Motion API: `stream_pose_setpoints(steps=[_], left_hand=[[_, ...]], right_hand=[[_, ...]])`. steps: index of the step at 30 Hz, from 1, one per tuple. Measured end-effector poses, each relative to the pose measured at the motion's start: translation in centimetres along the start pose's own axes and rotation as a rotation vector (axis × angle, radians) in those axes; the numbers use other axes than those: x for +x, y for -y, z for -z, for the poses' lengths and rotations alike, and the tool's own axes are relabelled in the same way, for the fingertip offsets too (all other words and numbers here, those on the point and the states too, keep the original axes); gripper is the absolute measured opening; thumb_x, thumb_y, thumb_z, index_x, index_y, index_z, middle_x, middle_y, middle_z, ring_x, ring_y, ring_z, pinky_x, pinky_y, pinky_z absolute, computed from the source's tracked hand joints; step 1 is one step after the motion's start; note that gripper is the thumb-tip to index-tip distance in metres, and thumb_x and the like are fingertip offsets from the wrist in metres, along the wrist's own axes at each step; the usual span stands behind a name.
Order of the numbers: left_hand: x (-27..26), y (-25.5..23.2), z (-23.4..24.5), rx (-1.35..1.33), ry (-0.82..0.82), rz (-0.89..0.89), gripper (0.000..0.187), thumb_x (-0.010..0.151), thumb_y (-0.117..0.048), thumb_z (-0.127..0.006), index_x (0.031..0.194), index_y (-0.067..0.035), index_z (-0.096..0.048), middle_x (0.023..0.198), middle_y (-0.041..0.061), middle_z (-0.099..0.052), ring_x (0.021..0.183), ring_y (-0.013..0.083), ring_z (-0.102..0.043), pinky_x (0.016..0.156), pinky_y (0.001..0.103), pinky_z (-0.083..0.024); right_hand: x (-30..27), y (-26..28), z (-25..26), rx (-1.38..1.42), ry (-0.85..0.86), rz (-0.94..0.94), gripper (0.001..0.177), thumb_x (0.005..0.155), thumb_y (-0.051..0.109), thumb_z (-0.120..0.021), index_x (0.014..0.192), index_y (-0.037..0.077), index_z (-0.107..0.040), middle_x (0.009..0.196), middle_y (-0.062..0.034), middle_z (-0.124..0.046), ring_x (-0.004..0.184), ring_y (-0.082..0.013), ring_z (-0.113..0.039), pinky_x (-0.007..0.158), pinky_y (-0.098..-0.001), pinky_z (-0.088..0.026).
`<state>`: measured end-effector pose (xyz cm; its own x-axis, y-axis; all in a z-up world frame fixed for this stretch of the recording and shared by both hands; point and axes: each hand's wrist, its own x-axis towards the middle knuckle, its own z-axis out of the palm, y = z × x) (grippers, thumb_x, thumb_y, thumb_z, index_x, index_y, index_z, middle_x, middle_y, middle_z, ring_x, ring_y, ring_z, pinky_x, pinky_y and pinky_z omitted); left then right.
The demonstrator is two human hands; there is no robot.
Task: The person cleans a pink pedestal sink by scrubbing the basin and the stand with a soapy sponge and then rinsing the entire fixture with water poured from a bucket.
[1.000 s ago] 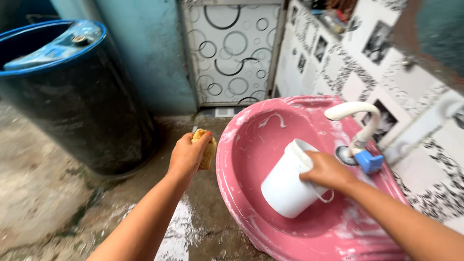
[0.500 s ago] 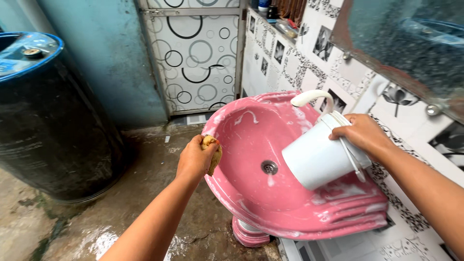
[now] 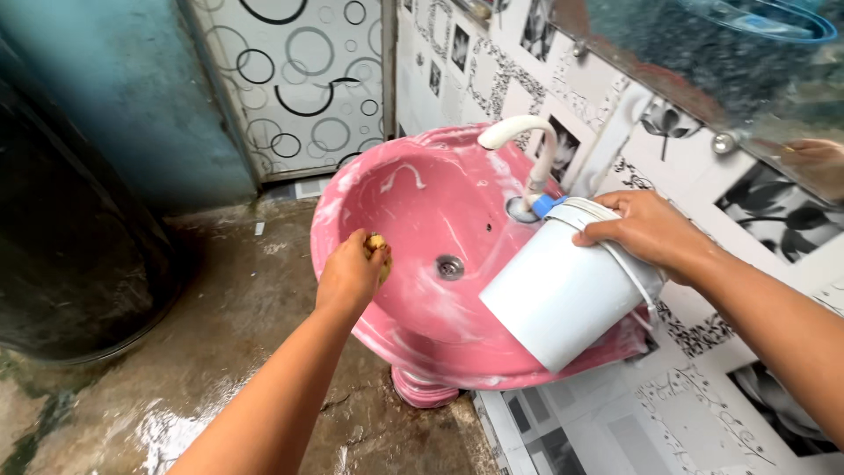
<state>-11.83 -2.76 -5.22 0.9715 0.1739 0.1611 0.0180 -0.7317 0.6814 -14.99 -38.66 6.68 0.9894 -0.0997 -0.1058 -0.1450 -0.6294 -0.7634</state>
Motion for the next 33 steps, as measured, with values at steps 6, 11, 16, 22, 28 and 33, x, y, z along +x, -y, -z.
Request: stream_pose_setpoints(steps=[6,11,16,22,28,33], left_hand=[[0.5,0.0,-0.8,0.033,-0.048,-0.080,0.035,0.096,-0.035,-0.061,0.117,-0.008,-0.061,0.115,0.019,-0.067,0.108,0.0401,-0.064,0.090,0.051,-0.052],[-0.3,0.6,-1.7,0.058,-0.028,-0.072,0.036,0.097,-0.034,-0.061,0.119,-0.006,-0.058,0.117,0.021,-0.066,0.109,0.0415,-0.063,0.092,0.051,-0.051],[-1.2,0.4,-2.2,0.030,0.027,-0.036,0.037,0.097,-0.034,-0.060,0.120,-0.005,-0.058,0.119,0.021,-0.065,0.110,0.0408,-0.064,0.093,0.050,-0.051],[-2.1,-1.0,-2.6,0.039,0.057,-0.039,0.037,0.097,-0.034,-0.060,0.120,-0.005,-0.058,0.119,0.018,-0.065,0.112,0.0382,-0.064,0.093,0.049,-0.051],[-2.4,-2.1,-2.7,0.057,0.099,-0.009,0.036,0.098,-0.035,-0.059,0.119,-0.006,-0.058,0.119,0.017,-0.066,0.111,0.0365,-0.065,0.093,0.049,-0.052],[-2.8,-2.1,-2.7,0.066,0.067,-0.053,0.037,0.098,-0.036,-0.060,0.118,-0.005,-0.058,0.118,0.017,-0.065,0.109,0.0375,-0.065,0.092,0.049,-0.052]], right_hand=[[0.0,-0.1,0.5,0.066,-0.042,-0.097,0.039,0.075,0.015,-0.076,0.109,-0.004,-0.076,0.090,-0.0199,-0.078,0.069,-0.0279,-0.071,0.063,-0.0391,-0.056],[-0.3,-1.2,0.7,-0.013,-0.105,-0.052,0.040,0.076,0.021,-0.077,0.108,-0.003,-0.078,0.089,-0.0210,-0.078,0.068,-0.0285,-0.073,0.064,-0.0396,-0.056],[-0.6,-1.3,1.3,-0.344,-0.189,0.076,0.049,0.073,0.032,-0.079,0.112,0.004,-0.079,0.090,-0.0220,-0.079,0.072,-0.0312,-0.077,0.073,-0.0397,-0.058],[-2.3,-1.0,0.4,-0.361,-0.197,0.129,0.050,0.071,0.033,-0.080,0.112,0.004,-0.079,0.091,-0.0207,-0.079,0.073,-0.0298,-0.077,0.074,-0.0389,-0.058],[-2.8,-1.4,0.7,0.134,-0.143,-0.112,0.042,0.077,0.020,-0.077,0.110,-0.006,-0.076,0.089,-0.0220,-0.077,0.070,-0.0289,-0.072,0.062,-0.0405,-0.056],[-1.7,-1.6,1.5,0.410,-0.146,-0.207,0.040,0.080,0.013,-0.074,0.109,-0.016,-0.070,0.088,-0.0207,-0.075,0.069,-0.0282,-0.073,0.060,-0.0425,-0.059]])
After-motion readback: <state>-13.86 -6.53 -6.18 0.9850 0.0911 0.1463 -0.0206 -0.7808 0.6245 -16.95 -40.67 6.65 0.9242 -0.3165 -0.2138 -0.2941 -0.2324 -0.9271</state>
